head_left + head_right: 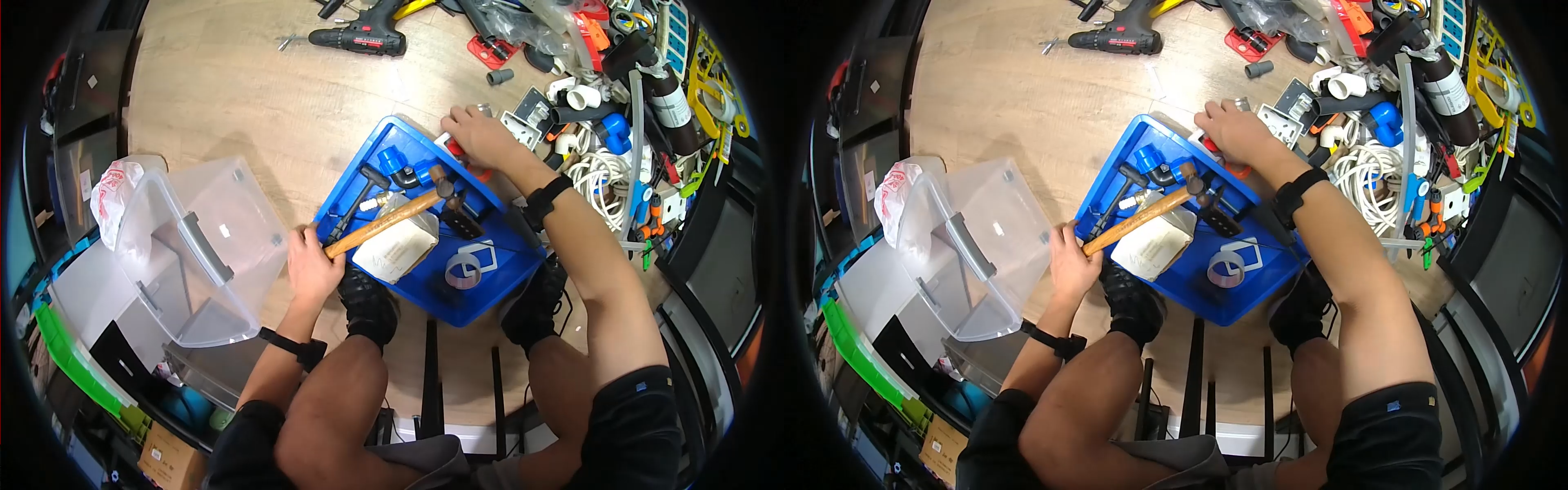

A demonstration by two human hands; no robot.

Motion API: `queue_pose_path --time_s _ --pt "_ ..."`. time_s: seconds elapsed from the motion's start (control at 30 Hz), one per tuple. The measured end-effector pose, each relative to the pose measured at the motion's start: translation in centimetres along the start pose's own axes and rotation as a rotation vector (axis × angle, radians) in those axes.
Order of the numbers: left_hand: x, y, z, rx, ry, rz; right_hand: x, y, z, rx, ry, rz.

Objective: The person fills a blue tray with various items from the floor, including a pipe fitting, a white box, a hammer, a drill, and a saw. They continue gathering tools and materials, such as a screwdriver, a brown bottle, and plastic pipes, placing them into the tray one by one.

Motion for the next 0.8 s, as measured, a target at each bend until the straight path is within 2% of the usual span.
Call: queue_pose_path --time_s 0.07,0.13,0.2,0.27,0.33,0.37,0.47,0.53,0.57,0.6,0.63,0.67,0.73,0.8 --pt "-1.3 0.7 -5.6 0.415 -0.1 -0.116 0.2 0.9 0.0 -0.03 -0.021 0.051" --pt "-0.1 0.7 -7.8 0.551 -0.137 -0.053 -0.3 1.5 -0.8 0.032 -0.069 0.107" --pt "1.2 -0.1 -7.8 0.582 -0.199 0.013 0.1 2.0 -1.2 0.016 -0.139 0.042" --pt "1.8 -1.1 -6.5 0.579 -0.217 -0.01 -0.7 2.2 -1.9 -0.003 -0.208 -0.032" --pt "2.1 -1.6 -5.4 0.573 -0.233 -0.03 -3.6 3.1 -3.0 0.121 -0.453 -0.18" --pt "2.1 -1.6 -5.2 0.595 -0.216 -0.053 -4.3 3.9 -3.7 0.239 -0.603 -0.153" --pt "1.1 -1.3 -6.2 0.611 -0.185 -0.127 -5.2 6.0 -4.3 0.275 -0.636 -0.082" --pt "0.0 -2.0 -7.4 0.554 -0.037 -0.126 -6.0 7.2 -4.0 0.243 -0.6 -0.115" --pt "-0.6 -2.7 -8.1 0.513 0.018 -0.131 -6.0 8.0 -3.6 0.296 -0.7 -0.121" --pt "-1.2 -3.5 -9.2 0.517 0.021 -0.145 -6.2 8.5 -2.4 0.29 -0.7 -0.009" --pt "-2.0 -4.6 -10.0 0.493 0.085 -0.162 -7.2 8.9 0.3 0.233 -0.828 0.155" --pt "-2.8 -5.7 -10.8 0.465 0.149 -0.179 -6.4 9.0 2.1 0.104 -0.735 0.23" --pt "-4.9 -8.3 -12.4 0.41 0.218 -0.267 -7.3 9.2 6.9 -0.015 -0.754 0.417" --pt "-5.3 -12.5 -12.0 0.324 0.307 -0.302 -7.6 8.0 8.1 -0.123 -0.624 0.31"
Point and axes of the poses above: each hand's wrist, its own y-axis away from the middle knuckle, its own x-axis out of the palm, z = x × y, the point moved 10 cm from there along -y, towards the middle knuckle, and after that the axes turned 5 degrees about y, right-handed, at the moved point
